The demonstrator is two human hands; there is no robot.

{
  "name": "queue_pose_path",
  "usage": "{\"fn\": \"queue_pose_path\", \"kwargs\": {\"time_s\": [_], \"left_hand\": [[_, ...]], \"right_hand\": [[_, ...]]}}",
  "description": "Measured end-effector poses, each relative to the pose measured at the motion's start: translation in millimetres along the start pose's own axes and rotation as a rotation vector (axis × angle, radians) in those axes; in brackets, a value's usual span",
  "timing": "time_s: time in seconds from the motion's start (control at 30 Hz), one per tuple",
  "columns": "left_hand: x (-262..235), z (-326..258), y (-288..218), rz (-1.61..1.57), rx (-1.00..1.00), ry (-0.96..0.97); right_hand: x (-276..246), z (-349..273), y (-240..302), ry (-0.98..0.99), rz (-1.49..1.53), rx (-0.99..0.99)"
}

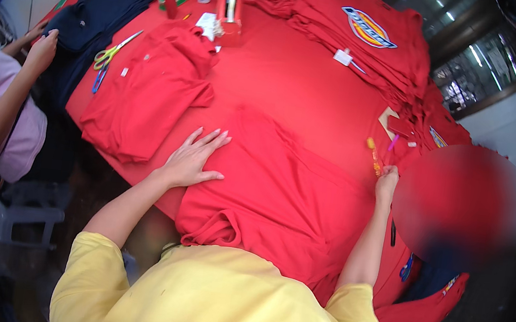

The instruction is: The person folds red Dickies t-shirts one by one on a table, smoothing and aligning each shirt before folding it into a compact rectangle. The person occasionally uses a small tool to remove tags or threads from the shirts. A second person is visible in the background working on dark-colored shirts.

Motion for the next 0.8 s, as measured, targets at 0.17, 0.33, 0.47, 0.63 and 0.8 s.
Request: {"fn": "queue_pose_path", "kwargs": {"time_s": [0.17, 0.33, 0.47, 0.63, 0.8], "left_hand": [[-6.1, -6.9, 6.4, -0.164, -0.042, -0.008], [-3.5, 2.6, 6.1, -0.143, -0.027, 0.005], [-5.4, 2.1, 7.0, -0.145, -0.053, 0.031], [-3.5, 3.4, 8.3, -0.170, -0.032, 0.020], [0.8, 1.9, 9.9, -0.129, -0.077, 0.074]], "right_hand": [[30.9, -94.2, 214.1, 0.128, 0.102, -0.605], [66.9, -117.6, 251.0, 0.220, 0.194, -0.555], [66.3, -91.4, 253.0, 0.196, 0.326, -0.358], [80.7, -77.0, 231.2, 0.335, 0.171, -0.464], [39.7, -101.2, 275.7, 0.355, 0.434, -0.588]]}}
Point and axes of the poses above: each hand's wrist, its own z-axis towards the middle knuckle, its own x-axis out of the palm, y = z × x, the point moved 8 cm from there along z, towards the middle knuckle, and after that the axes turned 6 degrees about -x, right-handed, at the moved point
